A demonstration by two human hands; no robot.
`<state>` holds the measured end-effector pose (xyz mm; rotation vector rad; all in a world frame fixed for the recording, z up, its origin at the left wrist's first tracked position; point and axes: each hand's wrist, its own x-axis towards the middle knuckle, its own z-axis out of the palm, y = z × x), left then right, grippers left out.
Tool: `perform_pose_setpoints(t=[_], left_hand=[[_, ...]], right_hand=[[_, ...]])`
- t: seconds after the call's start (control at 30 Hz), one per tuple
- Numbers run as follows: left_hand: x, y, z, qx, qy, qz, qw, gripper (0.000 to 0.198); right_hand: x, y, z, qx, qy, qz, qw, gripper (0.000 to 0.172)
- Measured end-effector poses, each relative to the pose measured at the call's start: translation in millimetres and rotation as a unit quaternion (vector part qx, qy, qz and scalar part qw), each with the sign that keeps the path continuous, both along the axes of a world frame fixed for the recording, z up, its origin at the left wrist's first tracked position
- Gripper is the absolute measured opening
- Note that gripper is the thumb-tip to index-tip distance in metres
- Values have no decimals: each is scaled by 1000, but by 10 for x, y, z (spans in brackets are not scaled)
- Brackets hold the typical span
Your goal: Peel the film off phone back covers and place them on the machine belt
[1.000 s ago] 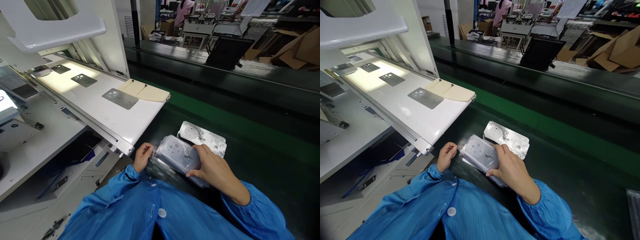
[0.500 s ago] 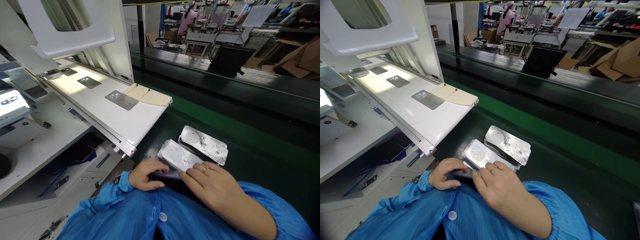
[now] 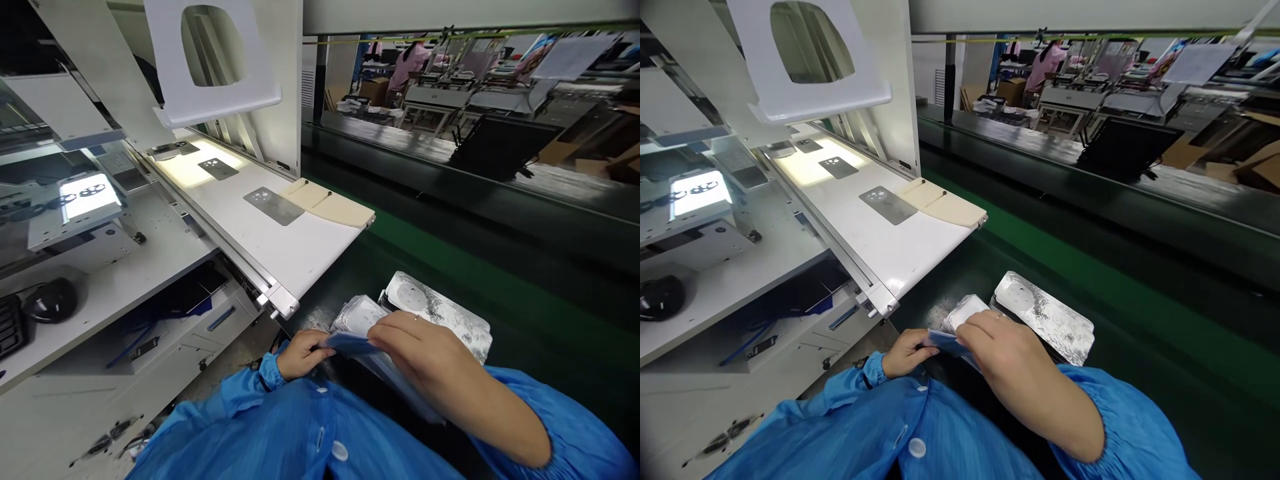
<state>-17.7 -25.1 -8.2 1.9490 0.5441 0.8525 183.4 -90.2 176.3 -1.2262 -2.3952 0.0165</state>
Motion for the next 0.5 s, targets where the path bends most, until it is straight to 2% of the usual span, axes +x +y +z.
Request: perform_pose_setpoints(t=[0.1,0.23,0.33,0.5], left_hand=[[1,17,47,-39,25,-18,999,30],[-4,34,85,-77,-5,-51,996,36],[-14,37,81,-74,-13,-62,995,37],[-37,41,53,-73,-8,-71,995,37]], right_hand=[[-119,47,70,40,-32,33,998,23],[-241,37,197,83,-24,33,996,20],[-297,35,233,120,-21,19,992,17],[-335,57,232,130,-35,18,991,18]])
